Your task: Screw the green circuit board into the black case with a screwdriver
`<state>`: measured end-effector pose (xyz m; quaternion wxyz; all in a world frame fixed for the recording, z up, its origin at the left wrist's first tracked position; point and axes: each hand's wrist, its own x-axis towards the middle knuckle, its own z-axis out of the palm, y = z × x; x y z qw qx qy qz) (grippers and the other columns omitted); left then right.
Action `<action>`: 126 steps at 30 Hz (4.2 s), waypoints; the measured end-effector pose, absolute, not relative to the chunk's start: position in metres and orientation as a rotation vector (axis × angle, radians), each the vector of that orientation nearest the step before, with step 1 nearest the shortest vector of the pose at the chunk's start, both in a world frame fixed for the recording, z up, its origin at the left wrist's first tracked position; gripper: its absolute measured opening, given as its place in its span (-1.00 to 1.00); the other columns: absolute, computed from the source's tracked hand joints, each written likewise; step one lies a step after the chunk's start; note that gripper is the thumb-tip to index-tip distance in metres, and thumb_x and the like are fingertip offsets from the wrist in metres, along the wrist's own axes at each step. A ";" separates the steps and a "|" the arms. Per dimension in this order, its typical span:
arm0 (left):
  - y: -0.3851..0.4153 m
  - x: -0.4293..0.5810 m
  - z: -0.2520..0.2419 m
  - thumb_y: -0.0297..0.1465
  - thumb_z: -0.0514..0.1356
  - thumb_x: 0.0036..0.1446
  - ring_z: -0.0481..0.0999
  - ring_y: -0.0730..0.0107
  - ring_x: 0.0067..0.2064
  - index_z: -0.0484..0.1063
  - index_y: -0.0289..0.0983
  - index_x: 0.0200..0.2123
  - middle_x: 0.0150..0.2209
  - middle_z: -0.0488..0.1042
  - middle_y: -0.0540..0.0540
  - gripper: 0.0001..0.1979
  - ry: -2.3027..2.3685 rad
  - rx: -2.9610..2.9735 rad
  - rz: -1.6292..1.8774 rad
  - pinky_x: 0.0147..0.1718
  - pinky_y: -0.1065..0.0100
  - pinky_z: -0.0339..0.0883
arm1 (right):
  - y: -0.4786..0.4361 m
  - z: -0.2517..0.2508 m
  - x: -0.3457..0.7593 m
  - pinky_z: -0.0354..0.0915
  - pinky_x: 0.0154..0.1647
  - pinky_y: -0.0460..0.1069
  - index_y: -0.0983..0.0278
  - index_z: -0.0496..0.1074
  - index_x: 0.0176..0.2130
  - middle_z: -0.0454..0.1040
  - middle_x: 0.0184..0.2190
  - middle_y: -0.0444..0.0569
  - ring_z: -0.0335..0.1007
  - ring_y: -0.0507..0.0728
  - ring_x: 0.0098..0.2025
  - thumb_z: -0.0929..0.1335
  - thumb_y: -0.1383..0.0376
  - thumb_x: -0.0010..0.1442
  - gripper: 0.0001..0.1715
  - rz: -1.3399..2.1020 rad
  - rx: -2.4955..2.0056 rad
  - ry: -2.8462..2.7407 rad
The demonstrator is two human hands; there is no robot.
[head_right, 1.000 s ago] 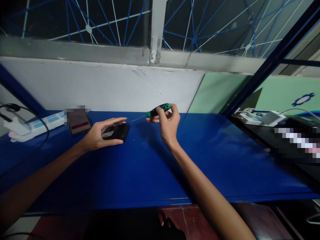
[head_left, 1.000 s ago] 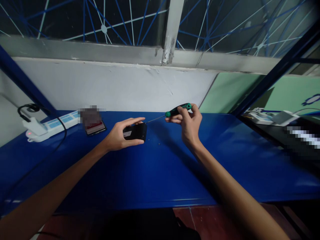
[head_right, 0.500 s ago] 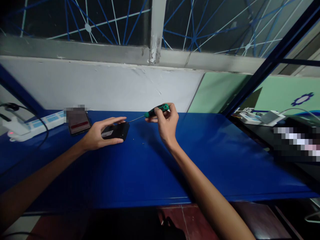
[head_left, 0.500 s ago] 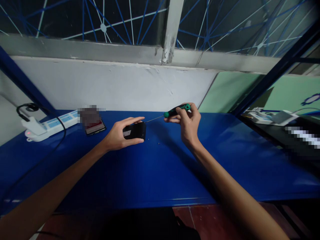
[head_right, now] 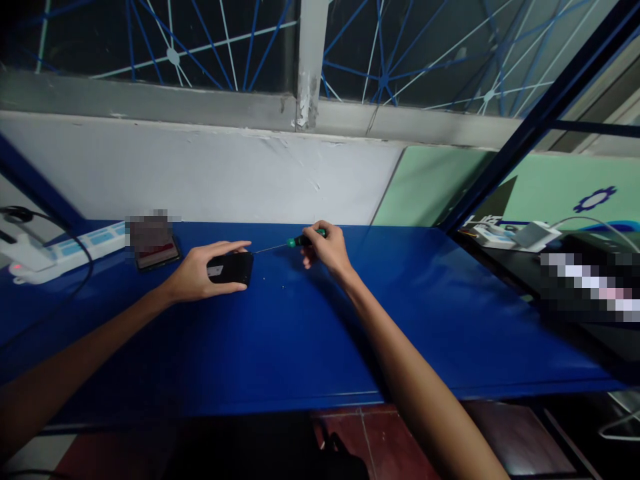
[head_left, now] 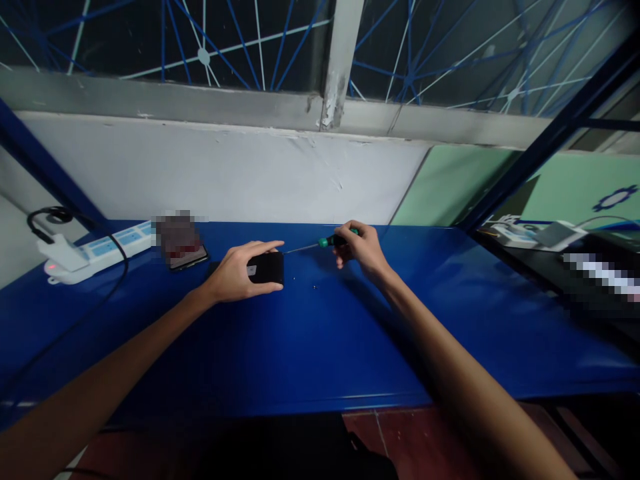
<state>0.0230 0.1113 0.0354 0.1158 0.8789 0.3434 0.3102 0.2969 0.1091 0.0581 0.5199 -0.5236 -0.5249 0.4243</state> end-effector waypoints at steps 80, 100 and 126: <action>0.123 0.015 0.028 0.05 0.29 0.04 0.43 -0.05 0.09 0.17 -0.04 0.35 0.14 0.40 -0.22 -0.15 1.100 2.546 0.487 -0.02 0.00 0.38 | 0.129 0.027 0.323 -0.01 -0.61 -0.08 0.24 0.34 -0.29 0.26 -0.62 -0.22 0.06 -0.04 -0.62 0.43 -0.10 0.09 -0.52 0.968 -1.442 -1.789; 0.126 0.014 0.019 0.15 0.23 0.05 0.32 -0.12 0.22 0.14 -0.11 0.37 0.27 0.29 -0.27 -0.10 1.151 2.564 0.430 0.09 -0.06 0.30 | 0.127 0.026 0.324 -0.09 -0.60 -0.06 0.19 0.26 -0.21 0.16 -0.68 -0.30 -0.01 -0.03 -0.66 0.46 -0.06 0.05 -0.48 1.118 -1.439 -1.706; 0.121 0.018 0.024 0.12 0.19 0.11 0.35 -0.06 0.19 0.14 -0.13 0.37 0.23 0.33 -0.26 -0.15 1.136 2.618 0.417 0.09 -0.05 0.29 | 0.127 0.027 0.319 0.06 -0.44 -0.03 0.25 0.41 -0.31 0.36 -0.51 -0.12 0.18 0.05 -0.46 0.32 -0.16 0.17 -0.48 0.578 -1.481 -1.883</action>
